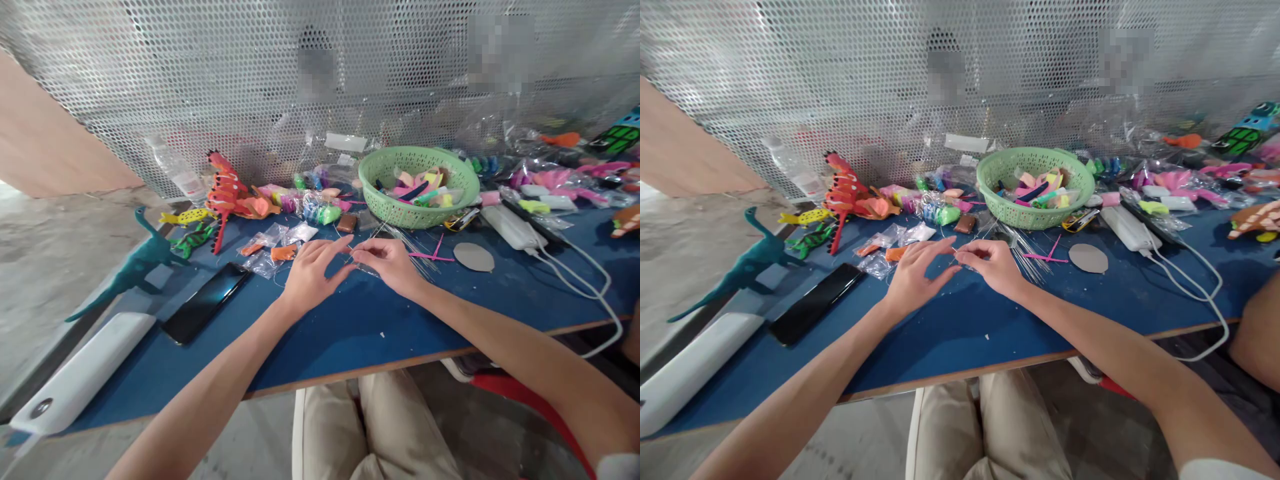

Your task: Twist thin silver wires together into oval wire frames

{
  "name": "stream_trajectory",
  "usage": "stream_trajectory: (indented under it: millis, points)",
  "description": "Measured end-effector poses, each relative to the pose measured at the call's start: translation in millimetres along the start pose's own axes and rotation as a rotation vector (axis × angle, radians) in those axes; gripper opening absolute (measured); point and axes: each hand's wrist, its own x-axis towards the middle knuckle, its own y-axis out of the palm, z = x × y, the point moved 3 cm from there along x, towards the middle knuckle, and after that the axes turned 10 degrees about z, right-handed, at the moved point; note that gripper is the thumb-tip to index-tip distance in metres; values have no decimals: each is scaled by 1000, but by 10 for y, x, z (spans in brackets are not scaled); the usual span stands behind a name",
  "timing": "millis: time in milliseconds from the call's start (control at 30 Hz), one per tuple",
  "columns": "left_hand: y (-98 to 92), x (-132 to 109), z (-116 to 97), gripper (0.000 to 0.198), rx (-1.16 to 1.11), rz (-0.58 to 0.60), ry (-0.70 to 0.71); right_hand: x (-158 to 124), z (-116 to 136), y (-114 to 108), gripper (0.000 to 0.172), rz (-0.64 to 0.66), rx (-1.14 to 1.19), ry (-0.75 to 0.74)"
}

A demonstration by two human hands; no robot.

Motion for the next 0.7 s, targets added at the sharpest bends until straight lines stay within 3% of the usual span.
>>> stream_trajectory:
  millis: [200, 700]
  points:
    - [82, -31, 88, 35, -41, 0, 49, 44, -107, -1, 28, 37, 68, 74]
    - [101, -4, 125, 48, 142, 52, 81, 51, -253, 0, 31, 41, 171, 33]
